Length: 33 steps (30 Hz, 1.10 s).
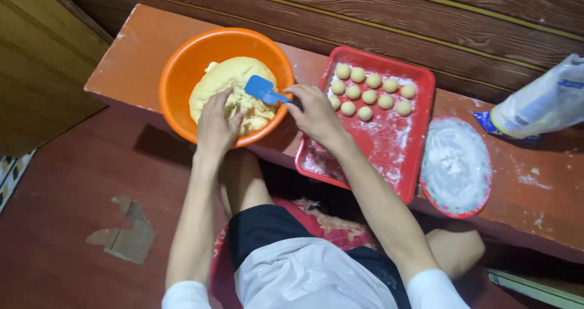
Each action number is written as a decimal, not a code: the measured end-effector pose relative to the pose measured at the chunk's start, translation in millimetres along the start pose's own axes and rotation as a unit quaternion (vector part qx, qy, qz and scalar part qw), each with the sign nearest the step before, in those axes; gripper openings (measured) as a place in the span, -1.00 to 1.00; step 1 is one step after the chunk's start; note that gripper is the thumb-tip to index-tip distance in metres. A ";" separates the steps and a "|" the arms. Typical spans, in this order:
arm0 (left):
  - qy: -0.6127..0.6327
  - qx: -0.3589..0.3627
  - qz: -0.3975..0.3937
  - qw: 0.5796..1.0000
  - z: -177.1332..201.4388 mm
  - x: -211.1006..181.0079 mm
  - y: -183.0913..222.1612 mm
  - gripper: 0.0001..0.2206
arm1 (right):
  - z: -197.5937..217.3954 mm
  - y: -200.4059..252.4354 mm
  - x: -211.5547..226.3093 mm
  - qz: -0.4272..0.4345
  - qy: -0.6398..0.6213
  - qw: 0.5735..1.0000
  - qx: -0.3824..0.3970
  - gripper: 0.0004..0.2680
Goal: Flattening small portions of dough into discs by hand on a floured surface in a bakery production area.
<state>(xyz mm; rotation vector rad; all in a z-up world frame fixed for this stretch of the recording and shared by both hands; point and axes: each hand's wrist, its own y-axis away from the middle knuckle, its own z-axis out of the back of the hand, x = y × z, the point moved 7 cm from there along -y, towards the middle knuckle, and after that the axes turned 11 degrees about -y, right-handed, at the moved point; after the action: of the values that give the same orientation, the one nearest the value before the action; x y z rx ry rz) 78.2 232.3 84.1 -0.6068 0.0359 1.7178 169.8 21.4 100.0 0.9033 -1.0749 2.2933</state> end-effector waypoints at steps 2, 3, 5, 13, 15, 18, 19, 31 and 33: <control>-0.013 0.063 -0.032 0.997 -15.9 6.8 -5.8 -0.37 | -30.3 -1.2 -25.5 0.029 0.017 0.999 -0.014 -0.79; -0.026 0.125 -0.067 0.990 -26.0 7.9 -11.9 -0.27 | -43.0 -6.7 -36.2 0.057 0.036 0.997 -0.032 -0.79; -0.086 0.180 -0.014 0.980 -38.6 14.9 -17.5 -0.25 | -49.9 -11.9 -40.4 0.058 0.083 0.995 -0.017 -0.84; -0.179 0.209 0.000 0.962 -68.5 37.1 -28.2 -0.17 | -47.2 -15.0 -19.6 -0.126 0.118 0.977 0.128 -0.79; -0.208 0.185 -0.030 0.960 -87.5 51.7 -36.1 -0.40 | -42.0 -14.1 -1.6 -0.128 0.232 0.949 0.170 -0.76; -0.244 0.165 -0.095 0.951 -78.5 37.8 -36.9 -0.41 | -45.7 -1.8 23.4 -0.111 0.358 0.908 0.188 -0.67; -0.245 0.163 -0.096 0.951 -78.7 36.7 -38.0 -0.41 | -45.1 -1.5 17.3 -0.110 0.358 0.908 0.186 -0.67; -0.120 0.194 -0.084 0.970 -64.6 32.7 -43.5 -0.66 | -2.3 1.5 18.1 -0.340 -0.011 0.936 0.091 -0.69; -0.097 0.187 -0.067 0.975 -52.4 27.7 -42.5 -0.66 | -8.4 9.0 7.6 -0.361 -0.005 0.928 0.095 -0.69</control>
<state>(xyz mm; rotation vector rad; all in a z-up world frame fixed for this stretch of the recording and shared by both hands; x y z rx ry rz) 133.8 249.8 40.3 -0.1578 0.1713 1.5780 155.8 23.6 96.9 1.1480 -0.4043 1.7746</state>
